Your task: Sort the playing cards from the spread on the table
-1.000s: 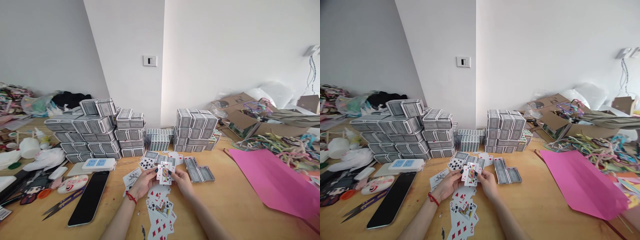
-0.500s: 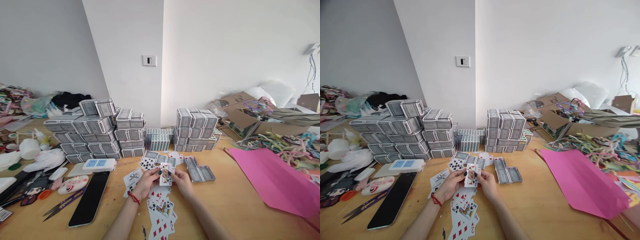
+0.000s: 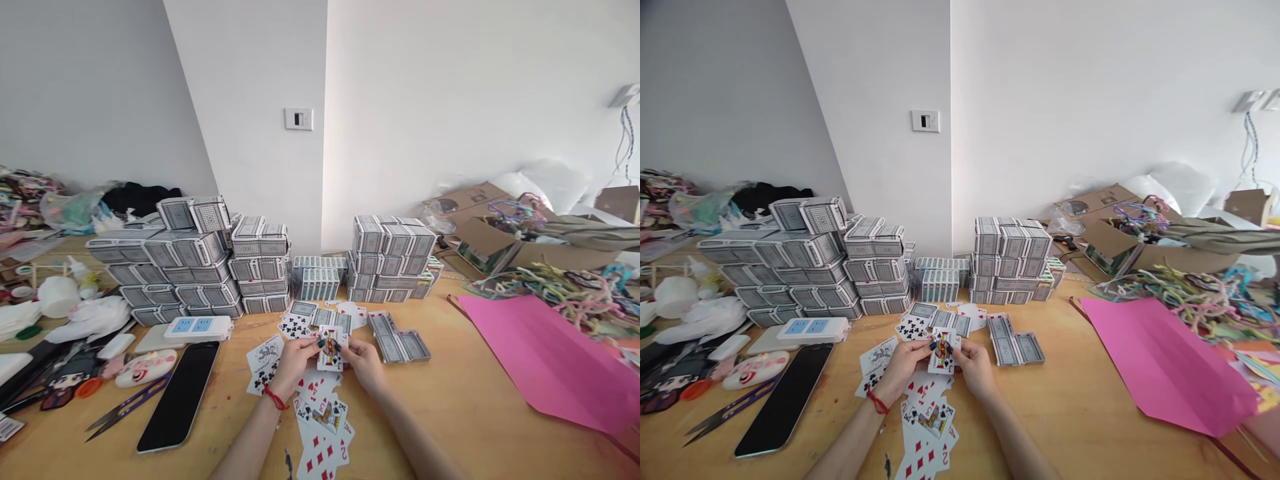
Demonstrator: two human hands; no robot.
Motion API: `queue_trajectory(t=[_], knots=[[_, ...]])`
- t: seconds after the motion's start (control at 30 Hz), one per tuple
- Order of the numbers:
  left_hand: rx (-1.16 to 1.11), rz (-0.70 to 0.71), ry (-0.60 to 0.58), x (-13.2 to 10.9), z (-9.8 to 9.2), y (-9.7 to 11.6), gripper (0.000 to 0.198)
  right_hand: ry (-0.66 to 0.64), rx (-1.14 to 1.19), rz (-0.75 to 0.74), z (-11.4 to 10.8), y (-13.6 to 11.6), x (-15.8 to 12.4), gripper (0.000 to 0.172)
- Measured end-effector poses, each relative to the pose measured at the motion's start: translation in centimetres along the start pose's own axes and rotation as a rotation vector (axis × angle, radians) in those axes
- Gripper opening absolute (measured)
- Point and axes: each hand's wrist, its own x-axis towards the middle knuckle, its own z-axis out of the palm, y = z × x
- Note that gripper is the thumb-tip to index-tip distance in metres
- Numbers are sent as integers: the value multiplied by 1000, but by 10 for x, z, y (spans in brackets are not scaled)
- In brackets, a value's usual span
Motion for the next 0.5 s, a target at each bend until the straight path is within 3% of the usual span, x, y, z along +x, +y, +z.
queue_trajectory(t=[0.17, 0.37, 0.5], knots=[[102, 85, 47, 1, 2, -1, 13, -2, 16, 6, 0, 1, 0, 46], [218, 170, 116, 3, 1, -6, 16, -7, 40, 18, 2, -1, -2, 43], [412, 282, 186, -1, 6, -7, 19, 17, 72, 57, 4, -3, -2, 43]])
